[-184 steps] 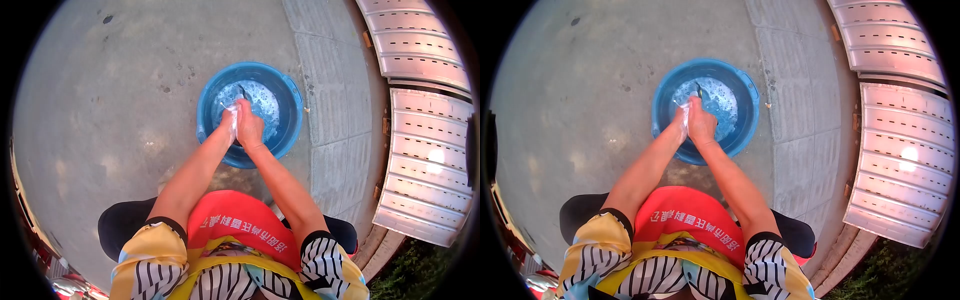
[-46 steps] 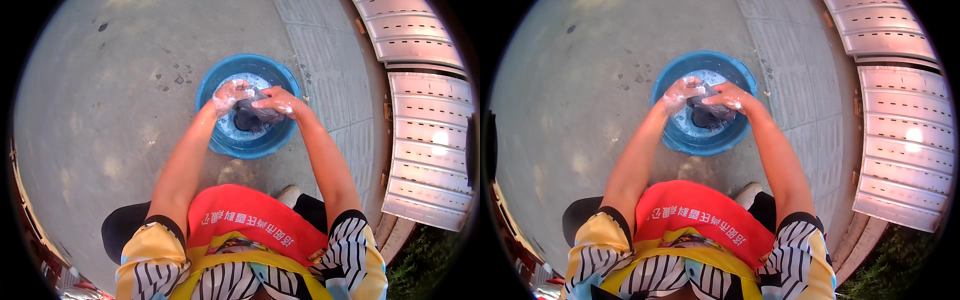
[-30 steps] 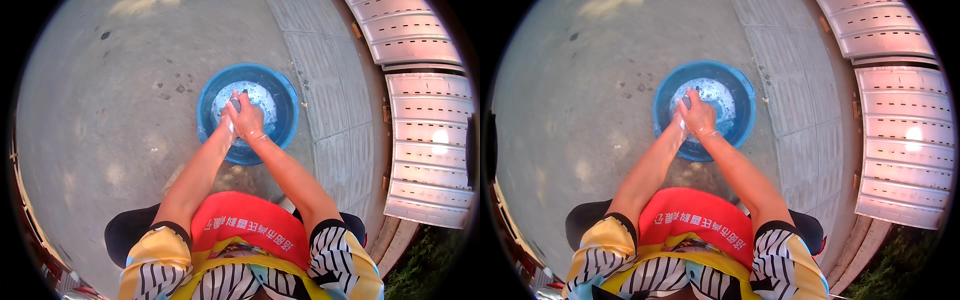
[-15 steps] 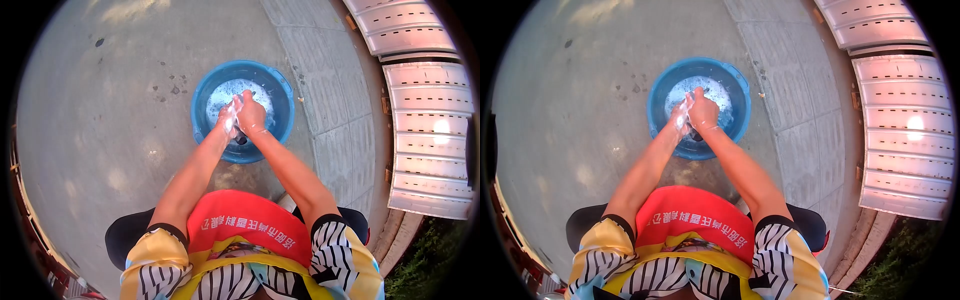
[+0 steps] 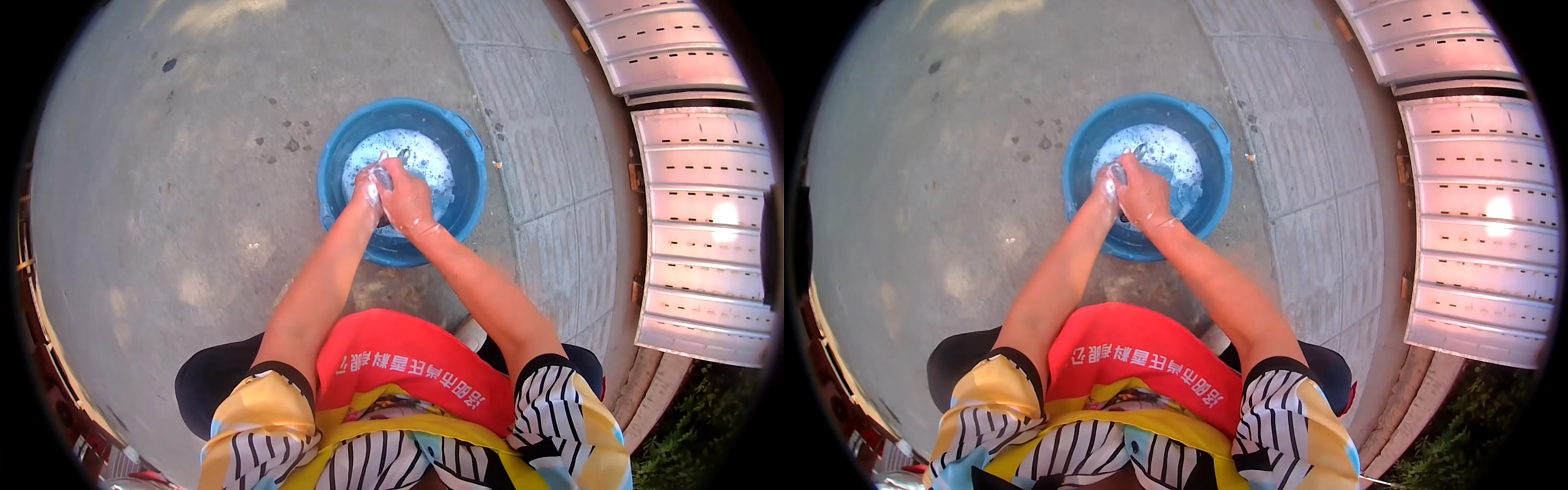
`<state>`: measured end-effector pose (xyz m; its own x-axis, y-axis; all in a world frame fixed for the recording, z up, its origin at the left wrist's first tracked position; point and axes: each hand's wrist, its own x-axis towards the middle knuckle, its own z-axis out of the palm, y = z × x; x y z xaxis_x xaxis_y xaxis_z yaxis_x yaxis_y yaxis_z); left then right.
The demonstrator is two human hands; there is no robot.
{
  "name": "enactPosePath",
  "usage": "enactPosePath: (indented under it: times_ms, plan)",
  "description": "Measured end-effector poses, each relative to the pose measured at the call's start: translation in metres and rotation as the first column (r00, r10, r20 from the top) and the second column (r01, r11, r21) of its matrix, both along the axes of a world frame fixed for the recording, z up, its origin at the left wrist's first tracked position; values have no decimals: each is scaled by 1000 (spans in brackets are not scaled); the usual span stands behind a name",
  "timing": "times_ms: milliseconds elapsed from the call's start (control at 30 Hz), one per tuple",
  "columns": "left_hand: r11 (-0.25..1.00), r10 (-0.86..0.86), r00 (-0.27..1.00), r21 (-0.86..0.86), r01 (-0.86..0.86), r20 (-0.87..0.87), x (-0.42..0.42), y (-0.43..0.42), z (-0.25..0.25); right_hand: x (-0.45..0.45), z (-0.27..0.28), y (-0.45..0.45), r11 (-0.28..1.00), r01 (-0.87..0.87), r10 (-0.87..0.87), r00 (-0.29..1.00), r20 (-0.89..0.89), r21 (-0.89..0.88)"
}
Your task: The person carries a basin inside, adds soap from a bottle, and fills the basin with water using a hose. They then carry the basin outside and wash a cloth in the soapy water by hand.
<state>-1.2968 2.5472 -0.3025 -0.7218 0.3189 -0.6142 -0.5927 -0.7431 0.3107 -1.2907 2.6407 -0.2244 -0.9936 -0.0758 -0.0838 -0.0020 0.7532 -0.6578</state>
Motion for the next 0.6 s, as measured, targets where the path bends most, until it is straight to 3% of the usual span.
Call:
enactPosePath:
  times_ms: [67, 167, 200, 233, 300, 367, 400, 433, 467, 500, 533, 600]
  plan:
    - [985, 47, 992, 157, -65, 118, 1, 3, 6, 6, 6, -12, 997, -30, 33, 999, -43, 70]
    - [963, 3, 982, -265, 48, 188, 10, 39, 67, -26, -16, 16, 971, 158, -152, 987, -49, 177]
    - [937, -27, 994, -344, 62, 106, 11, 35, 74, -16, -6, 10, 971, 122, -113, 992, -55, 207]
    - [999, 35, 991, -24, -32, 130, 5, 23, 19, -4, 0, 1, 983, 92, -85, 995, -49, 157]
    - [984, 40, 992, 167, -59, 116, 5, 9, 19, 2, 3, -9, 990, -9, 8, 1000, 8, 138]
    - [967, -35, 986, -242, 74, 162, 0, 16, 83, -23, -9, 14, 982, 80, -97, 991, 94, 169]
    - [995, -88, 991, -43, 93, 100, -2, 15, 58, -35, -22, 36, 974, 122, -153, 977, 151, 192]
    - [992, -103, 995, -70, 102, -9, -3, 10, 47, -48, -52, 60, 957, 284, -264, 934, 239, -54]
    - [990, -112, 986, -98, 99, -127, -7, 3, 38, -48, -26, 76, 844, 386, -93, 790, 606, -373]
    - [988, -122, 963, -123, 94, -241, -9, -5, 31, -45, 2, 83, 606, 568, 214, 558, 802, -556]
    - [988, -94, 950, -143, 53, -297, -13, -19, 24, -41, 2, 84, 656, 465, 266, 594, 759, -594]
    - [876, -265, 906, -476, 83, -329, -21, -24, 20, -45, 1, 82, 722, 226, 389, 649, 654, -654]
